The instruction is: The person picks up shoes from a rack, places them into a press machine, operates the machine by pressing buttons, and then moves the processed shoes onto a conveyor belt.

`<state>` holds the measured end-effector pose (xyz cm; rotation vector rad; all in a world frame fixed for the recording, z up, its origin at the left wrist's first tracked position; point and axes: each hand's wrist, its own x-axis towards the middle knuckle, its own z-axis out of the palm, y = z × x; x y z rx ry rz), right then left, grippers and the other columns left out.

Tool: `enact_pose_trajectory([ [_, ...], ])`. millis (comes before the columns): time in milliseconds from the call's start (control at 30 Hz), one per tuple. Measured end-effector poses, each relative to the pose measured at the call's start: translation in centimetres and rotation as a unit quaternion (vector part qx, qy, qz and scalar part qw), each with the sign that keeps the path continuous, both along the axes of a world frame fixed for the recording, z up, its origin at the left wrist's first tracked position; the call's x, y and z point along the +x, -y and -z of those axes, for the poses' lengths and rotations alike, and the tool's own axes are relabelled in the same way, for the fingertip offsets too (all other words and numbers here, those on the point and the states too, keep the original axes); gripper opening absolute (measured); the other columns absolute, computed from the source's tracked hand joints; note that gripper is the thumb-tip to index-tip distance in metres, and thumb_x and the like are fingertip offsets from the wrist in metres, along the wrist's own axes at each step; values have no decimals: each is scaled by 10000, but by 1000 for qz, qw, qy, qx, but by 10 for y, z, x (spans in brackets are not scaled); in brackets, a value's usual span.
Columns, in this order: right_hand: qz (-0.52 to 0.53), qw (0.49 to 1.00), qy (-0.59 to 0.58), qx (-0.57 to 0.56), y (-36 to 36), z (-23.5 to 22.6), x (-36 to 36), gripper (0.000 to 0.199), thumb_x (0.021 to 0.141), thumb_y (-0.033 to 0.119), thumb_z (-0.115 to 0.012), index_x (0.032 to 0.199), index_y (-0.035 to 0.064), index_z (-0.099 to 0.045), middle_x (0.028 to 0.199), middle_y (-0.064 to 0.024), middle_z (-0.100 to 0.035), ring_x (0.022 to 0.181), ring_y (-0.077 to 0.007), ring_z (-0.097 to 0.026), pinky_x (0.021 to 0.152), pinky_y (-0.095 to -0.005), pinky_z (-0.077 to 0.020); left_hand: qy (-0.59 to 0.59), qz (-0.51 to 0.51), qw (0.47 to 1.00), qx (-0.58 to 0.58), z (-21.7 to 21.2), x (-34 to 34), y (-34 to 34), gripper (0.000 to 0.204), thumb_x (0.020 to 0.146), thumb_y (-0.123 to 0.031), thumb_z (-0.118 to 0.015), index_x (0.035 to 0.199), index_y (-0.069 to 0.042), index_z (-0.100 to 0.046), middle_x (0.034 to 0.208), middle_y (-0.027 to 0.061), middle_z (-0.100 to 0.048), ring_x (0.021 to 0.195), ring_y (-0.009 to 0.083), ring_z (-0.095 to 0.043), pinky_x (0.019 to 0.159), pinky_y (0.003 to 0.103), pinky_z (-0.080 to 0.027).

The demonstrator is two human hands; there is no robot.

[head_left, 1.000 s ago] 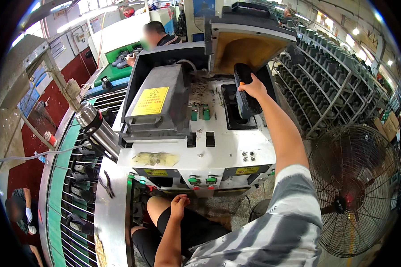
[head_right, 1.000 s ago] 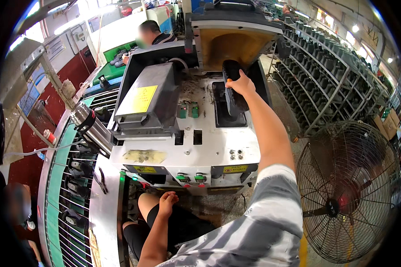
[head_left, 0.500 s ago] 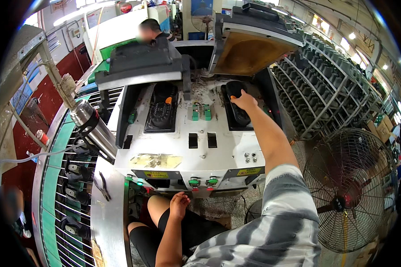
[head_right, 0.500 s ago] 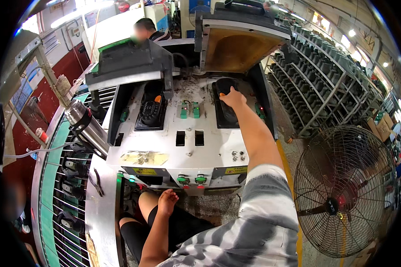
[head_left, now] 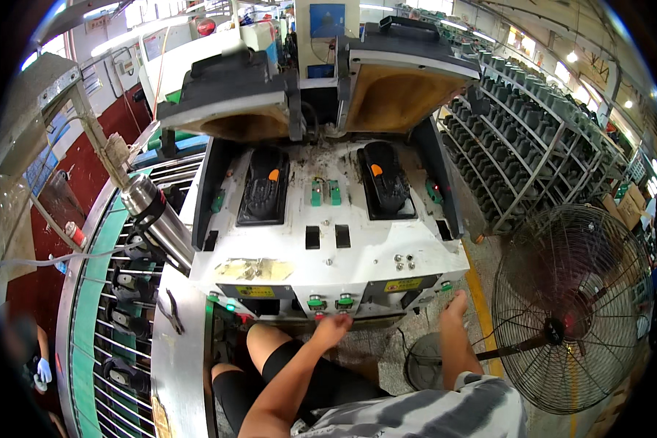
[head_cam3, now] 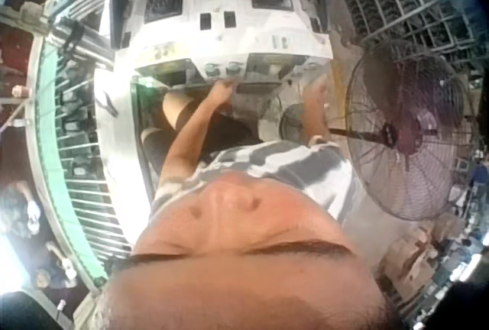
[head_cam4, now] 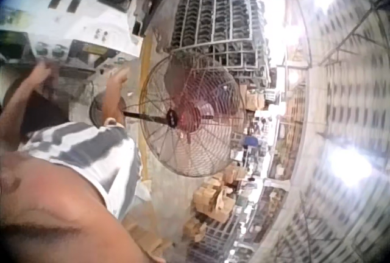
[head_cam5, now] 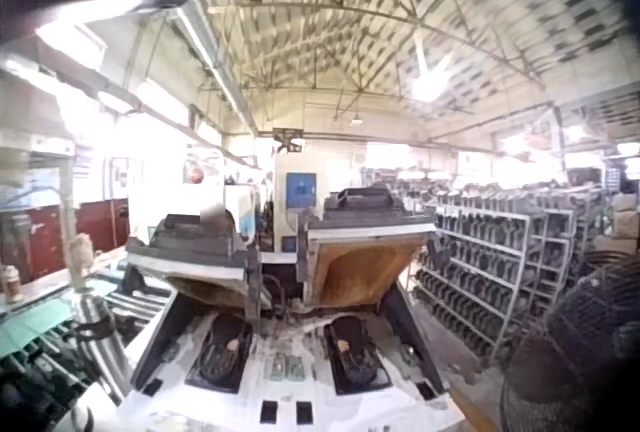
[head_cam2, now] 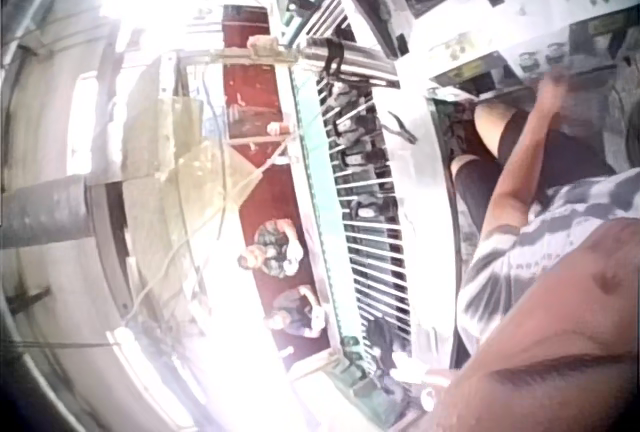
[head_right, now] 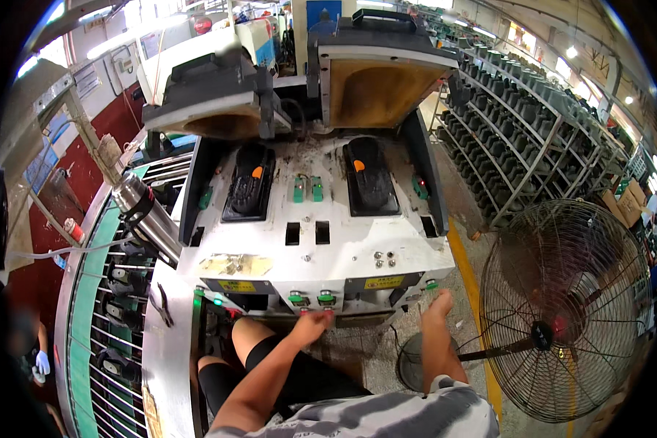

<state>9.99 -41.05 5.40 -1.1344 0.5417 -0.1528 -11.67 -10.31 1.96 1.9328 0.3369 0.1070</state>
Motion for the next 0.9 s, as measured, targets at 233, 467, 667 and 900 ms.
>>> enact_pose_trajectory([
  [233,-112,970,3,218,2,16,0,256,786,154,-546,631,159,-342,589,-9,-360,524,-170,-373,536,-304,-344,-34,-32,999,20,-14,13,-26,282,932,-249,-556,993,-8,-691,898,167,-697,796,277,-674,726,373,-510],
  [467,-417,762,380,-320,-159,-7,-155,191,713,26,-642,640,75,-473,623,-56,-490,559,-206,-489,513,-352,-373,49,-100,990,-86,-8,-76,-64,199,902,-150,-579,950,14,-680,837,65,-694,794,147,-640,737,288,-501],
  [667,-406,651,516,-381,-362,-103,-142,464,708,107,-694,1136,9,-543,1110,-193,-584,1039,-364,-571,903,-413,-465,122,-404,846,-325,36,-162,-131,135,895,-101,-560,860,-16,-659,738,34,-629,650,101,-576,573,235,-454],
  [900,-350,683,245,-593,-583,-182,-19,974,683,503,-722,1368,-86,-358,1366,-327,-421,1275,-419,-427,1060,-444,-354,206,-537,640,-509,44,-200,-190,101,879,-140,-542,887,-66,-610,737,44,-587,631,140,-542,561,268,-447],
])
